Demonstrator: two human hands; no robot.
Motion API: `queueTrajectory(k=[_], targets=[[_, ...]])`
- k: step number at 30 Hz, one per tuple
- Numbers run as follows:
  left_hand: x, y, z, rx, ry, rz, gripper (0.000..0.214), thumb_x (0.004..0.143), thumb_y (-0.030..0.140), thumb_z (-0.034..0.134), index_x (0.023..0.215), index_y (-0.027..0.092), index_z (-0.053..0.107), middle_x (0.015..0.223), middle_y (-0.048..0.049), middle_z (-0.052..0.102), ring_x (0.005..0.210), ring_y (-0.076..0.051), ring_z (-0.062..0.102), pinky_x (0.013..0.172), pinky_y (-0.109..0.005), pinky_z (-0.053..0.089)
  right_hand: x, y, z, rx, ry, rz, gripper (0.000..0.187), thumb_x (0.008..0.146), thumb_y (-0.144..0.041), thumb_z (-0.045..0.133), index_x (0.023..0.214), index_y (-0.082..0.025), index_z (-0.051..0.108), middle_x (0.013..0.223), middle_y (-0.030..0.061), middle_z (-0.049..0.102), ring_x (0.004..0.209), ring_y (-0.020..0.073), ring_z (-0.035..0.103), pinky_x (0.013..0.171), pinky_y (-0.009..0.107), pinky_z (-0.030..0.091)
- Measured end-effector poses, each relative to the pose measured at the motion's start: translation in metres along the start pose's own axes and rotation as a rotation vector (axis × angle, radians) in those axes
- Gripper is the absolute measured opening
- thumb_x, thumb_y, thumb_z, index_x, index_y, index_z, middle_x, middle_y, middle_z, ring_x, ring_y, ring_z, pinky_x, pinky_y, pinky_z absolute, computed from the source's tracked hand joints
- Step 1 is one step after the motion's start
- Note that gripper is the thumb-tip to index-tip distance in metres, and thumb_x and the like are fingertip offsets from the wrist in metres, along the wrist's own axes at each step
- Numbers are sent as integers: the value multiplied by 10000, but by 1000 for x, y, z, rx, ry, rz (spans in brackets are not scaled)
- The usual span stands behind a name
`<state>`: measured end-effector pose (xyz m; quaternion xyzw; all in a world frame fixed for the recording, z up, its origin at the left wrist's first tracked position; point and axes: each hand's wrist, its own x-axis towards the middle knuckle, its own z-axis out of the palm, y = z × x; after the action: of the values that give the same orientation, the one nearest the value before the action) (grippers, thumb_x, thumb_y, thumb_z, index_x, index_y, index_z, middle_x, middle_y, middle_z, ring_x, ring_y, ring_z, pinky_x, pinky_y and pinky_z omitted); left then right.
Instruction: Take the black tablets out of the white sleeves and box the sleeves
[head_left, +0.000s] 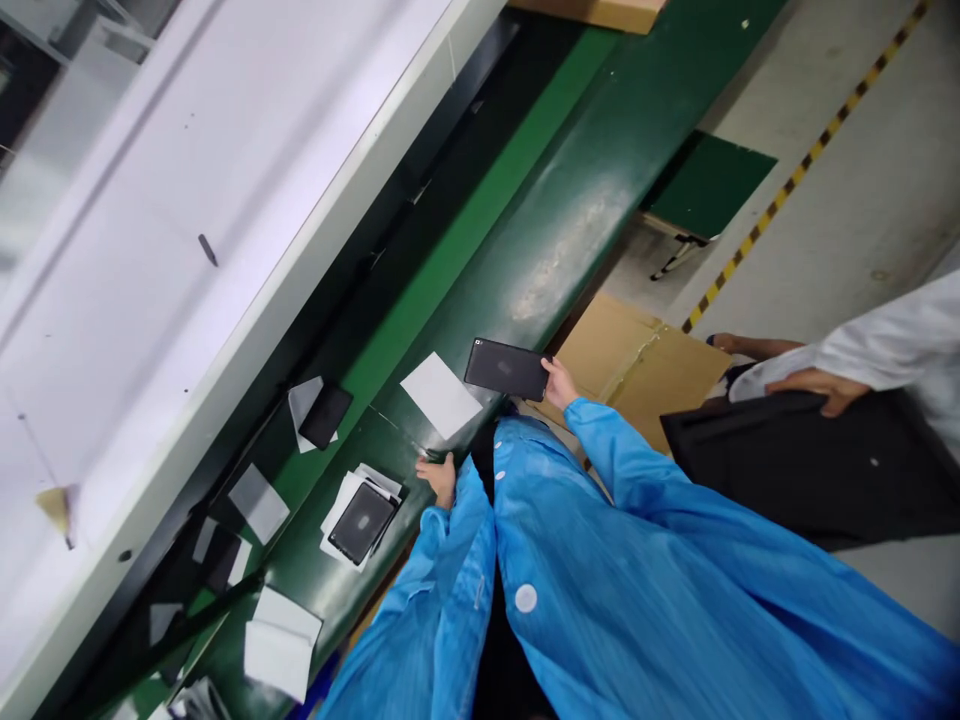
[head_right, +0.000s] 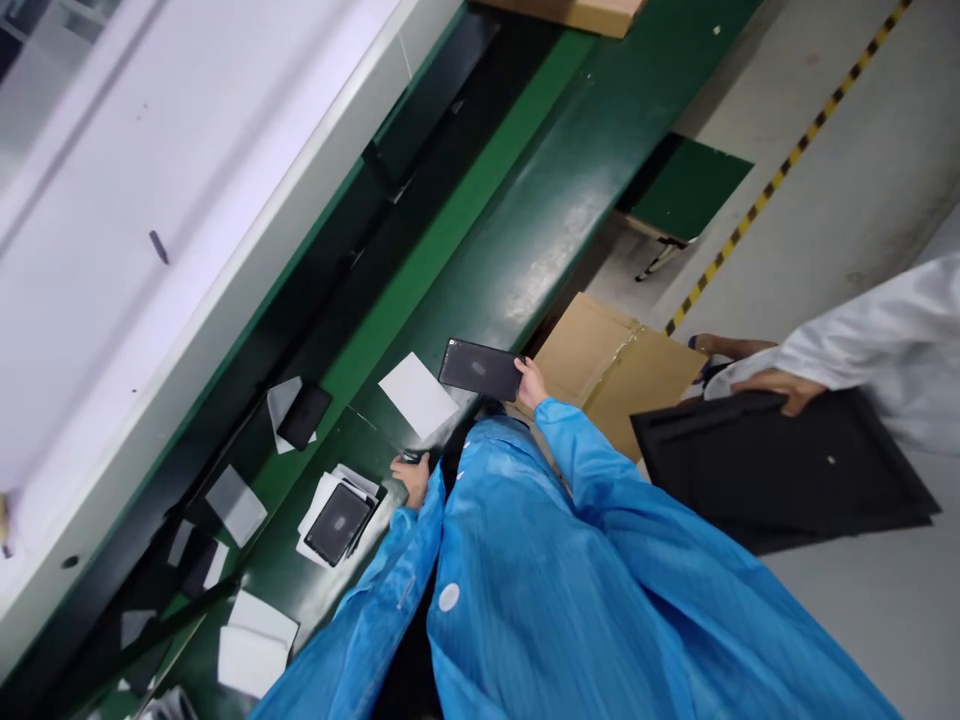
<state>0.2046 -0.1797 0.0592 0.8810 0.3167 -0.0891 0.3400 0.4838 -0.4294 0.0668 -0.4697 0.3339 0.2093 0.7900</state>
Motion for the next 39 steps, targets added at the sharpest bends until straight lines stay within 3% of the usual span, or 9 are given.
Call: queueTrajectory(k=[3,5,11,14,17,23,26,34,39], targets=[[-10,13,-9,141,51,-104,604,932,287,603,1485,101,446,1401,-286,575,1401,-426,571,1167,-704,422,-4,0,-7,26,-2,20,253,860,-287,837,949,-235,606,860,-6,728,783,166,701,794,313,643],[-3,31,-15,263,-26,-37,592,923,268,617,1481,114,490,1470,-276,531,1457,-412,513,1211,-652,400,-7,2,-12,42,-4,33,265,856,-297,847,957,-231,611,857,-9,735,761,159,701,778,298,643],[78,108,-17,565,-253,333,546,924,171,603,1467,160,553,1575,-198,498,1516,-336,443,1262,-479,413,-10,1,-30,77,-2,64,284,843,-355,877,948,-245,637,806,-31,753,709,165,709,711,291,654],[114,136,-12,701,-336,353,476,922,123,592,1397,152,590,1515,-205,547,1460,-340,473,1198,-472,476,-12,-3,-41,107,-13,75,282,868,-408,876,939,-246,656,769,-36,752,675,172,712,721,317,670],[131,151,-6,743,-378,341,403,930,69,546,1323,129,617,1436,-223,588,1391,-345,504,1098,-458,539,-14,-5,-51,128,-9,111,309,914,-504,834,941,-241,675,754,-19,756,677,188,730,738,341,684],[141,155,-5,655,-375,278,231,1007,138,525,1152,127,703,1294,-225,664,1380,-344,531,1045,-400,550,-11,0,-62,150,-2,231,470,976,-668,697,979,-198,707,793,53,786,818,238,792,815,392,699],[147,153,-6,550,-347,205,263,1060,224,494,1047,152,746,1178,-198,733,1277,-314,623,1023,-371,535,-7,3,-63,140,19,232,484,1000,-674,655,987,-195,717,789,56,786,837,244,796,843,414,701],[145,130,5,169,-282,-59,256,935,367,740,793,155,766,749,-71,770,798,-209,729,783,-281,530,3,18,-57,107,61,66,365,953,-571,781,1030,-220,718,917,19,813,864,195,785,896,376,688],[137,121,13,-73,-280,-156,262,920,395,757,804,161,761,627,-23,719,624,-168,690,686,-259,533,3,21,-50,20,59,-15,376,869,-529,868,1032,-221,727,983,19,815,982,203,778,986,390,662]])
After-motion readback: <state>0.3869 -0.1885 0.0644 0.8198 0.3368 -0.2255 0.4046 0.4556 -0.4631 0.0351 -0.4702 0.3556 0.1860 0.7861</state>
